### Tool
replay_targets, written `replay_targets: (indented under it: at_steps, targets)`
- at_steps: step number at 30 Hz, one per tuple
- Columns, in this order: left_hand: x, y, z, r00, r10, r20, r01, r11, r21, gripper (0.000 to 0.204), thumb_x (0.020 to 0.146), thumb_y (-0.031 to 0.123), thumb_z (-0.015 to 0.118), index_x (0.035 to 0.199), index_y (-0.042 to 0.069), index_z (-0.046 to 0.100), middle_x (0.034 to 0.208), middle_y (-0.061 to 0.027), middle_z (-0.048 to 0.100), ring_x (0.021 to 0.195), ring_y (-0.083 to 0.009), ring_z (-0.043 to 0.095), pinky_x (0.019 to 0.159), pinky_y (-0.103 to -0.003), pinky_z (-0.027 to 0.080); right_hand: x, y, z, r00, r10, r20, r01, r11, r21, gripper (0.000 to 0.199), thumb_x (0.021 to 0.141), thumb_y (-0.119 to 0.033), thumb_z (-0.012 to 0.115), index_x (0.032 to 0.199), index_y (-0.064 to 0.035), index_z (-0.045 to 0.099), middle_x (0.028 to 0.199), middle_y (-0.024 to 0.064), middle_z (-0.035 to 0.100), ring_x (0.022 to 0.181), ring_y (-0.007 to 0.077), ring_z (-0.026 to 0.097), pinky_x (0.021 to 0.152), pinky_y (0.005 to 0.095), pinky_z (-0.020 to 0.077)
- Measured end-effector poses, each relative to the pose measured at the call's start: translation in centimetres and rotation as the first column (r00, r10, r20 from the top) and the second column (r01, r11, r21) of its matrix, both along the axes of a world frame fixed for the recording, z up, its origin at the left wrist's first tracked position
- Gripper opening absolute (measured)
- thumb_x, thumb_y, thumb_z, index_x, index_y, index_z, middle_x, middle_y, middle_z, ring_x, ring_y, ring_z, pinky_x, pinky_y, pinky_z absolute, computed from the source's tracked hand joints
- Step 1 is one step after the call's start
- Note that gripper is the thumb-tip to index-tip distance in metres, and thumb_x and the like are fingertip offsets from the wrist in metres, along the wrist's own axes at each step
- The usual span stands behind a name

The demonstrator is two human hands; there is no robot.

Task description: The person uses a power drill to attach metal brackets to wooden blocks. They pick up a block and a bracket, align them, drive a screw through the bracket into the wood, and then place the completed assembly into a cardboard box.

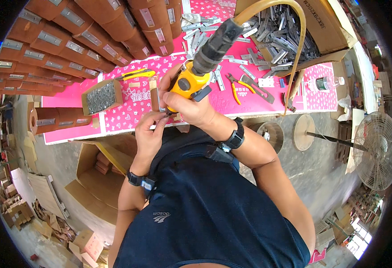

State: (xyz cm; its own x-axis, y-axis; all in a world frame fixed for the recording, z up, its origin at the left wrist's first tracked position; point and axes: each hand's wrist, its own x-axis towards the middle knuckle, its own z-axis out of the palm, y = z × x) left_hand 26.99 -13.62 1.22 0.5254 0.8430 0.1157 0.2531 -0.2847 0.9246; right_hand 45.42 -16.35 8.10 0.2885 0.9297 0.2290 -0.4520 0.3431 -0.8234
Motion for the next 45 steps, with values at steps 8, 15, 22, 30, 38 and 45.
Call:
replay_targets:
  at_steps: [8, 15, 22, 30, 38, 45]
  targets:
    - [1.1, 2.2, -1.8, 0.985, 0.153, -0.086, -0.121, 0.948, 0.294, 0.016, 0.082, 0.008, 0.077, 0.098, 0.007, 0.079, 0.128, -0.0131, 0.065, 0.121, -0.0334, 0.055, 0.105, -0.043, 0.043, -1.1, 2.5, -1.8, 0.949, 0.016, 0.314, -0.024, 0.999, 0.023, 0.023, 0.086, 0.004, 0.061, 0.106, -0.0036, 0.054, 0.095, 0.0082, 0.061, 0.081, 0.0143, 0.063, 0.073, 0.0302, 0.0542]
    - [1.2, 2.7, -3.4, 0.981, 0.171, -0.095, -0.157, 0.978, 0.135, 0.016, 0.082, 0.009, 0.078, 0.097, 0.005, 0.08, 0.131, -0.0144, 0.064, 0.126, -0.0342, 0.053, 0.109, -0.044, 0.042, -1.5, 3.9, -2.5, 0.945, 0.046, 0.325, -0.026, 0.997, -0.066, 0.024, 0.085, 0.004, 0.063, 0.106, -0.003, 0.054, 0.089, 0.0069, 0.062, 0.079, 0.0142, 0.064, 0.071, 0.0297, 0.0543]
    - [1.1, 2.4, -4.0, 0.981, 0.183, -0.061, -0.176, 0.98, 0.096, 0.016, 0.082, 0.011, 0.078, 0.098, 0.007, 0.081, 0.136, -0.0153, 0.062, 0.126, -0.0342, 0.054, 0.109, -0.044, 0.042, -1.6, 4.2, -2.6, 0.974, 0.001, 0.225, 0.018, 0.997, -0.08, 0.022, 0.08, 0.005, 0.065, 0.099, -0.0023, 0.058, 0.086, 0.0053, 0.063, 0.076, 0.0135, 0.064, 0.069, 0.0294, 0.0534]
    - [0.8, 1.5, -4.4, 0.989, 0.147, -0.008, -0.146, 0.989, 0.021, 0.048, 0.08, 0.018, 0.083, 0.126, 0.009, 0.069, 0.146, -0.0197, 0.053, 0.136, -0.0368, 0.048, 0.111, -0.045, 0.043, -1.8, 3.8, -3.2, 0.949, 0.051, 0.31, -0.03, 0.997, -0.075, 0.023, 0.084, 0.006, 0.064, 0.104, -0.0027, 0.054, 0.091, 0.0076, 0.062, 0.078, 0.0143, 0.064, 0.071, 0.0302, 0.055]
    - [0.0, 1.7, -6.2, 0.997, 0.066, -0.031, -0.064, 0.997, 0.046, 0.083, 0.073, 0.014, 0.088, 0.147, 0.007, 0.049, 0.152, -0.0191, 0.046, 0.139, -0.0375, 0.045, 0.114, -0.046, 0.041, -2.1, 3.9, -3.6, 0.83, 0.093, 0.55, -0.079, 0.996, -0.048, 0.02, 0.086, 0.004, 0.064, 0.098, -0.0039, 0.051, 0.085, 0.0067, 0.06, 0.079, 0.0144, 0.064, 0.071, 0.0305, 0.0539]
    - [0.2, 1.0, -6.2, 0.995, 0.096, 0.003, -0.095, 0.994, -0.048, 0.083, 0.074, 0.017, 0.089, 0.147, 0.006, 0.05, 0.152, -0.0195, 0.047, 0.139, -0.0367, 0.047, 0.113, -0.044, 0.043, -1.9, 4.6, -4.5, 0.816, 0.162, 0.555, -0.13, 0.987, -0.096, 0.021, 0.084, 0.005, 0.065, 0.098, -0.0038, 0.052, 0.085, 0.0065, 0.06, 0.078, 0.0149, 0.064, 0.07, 0.0308, 0.0542]
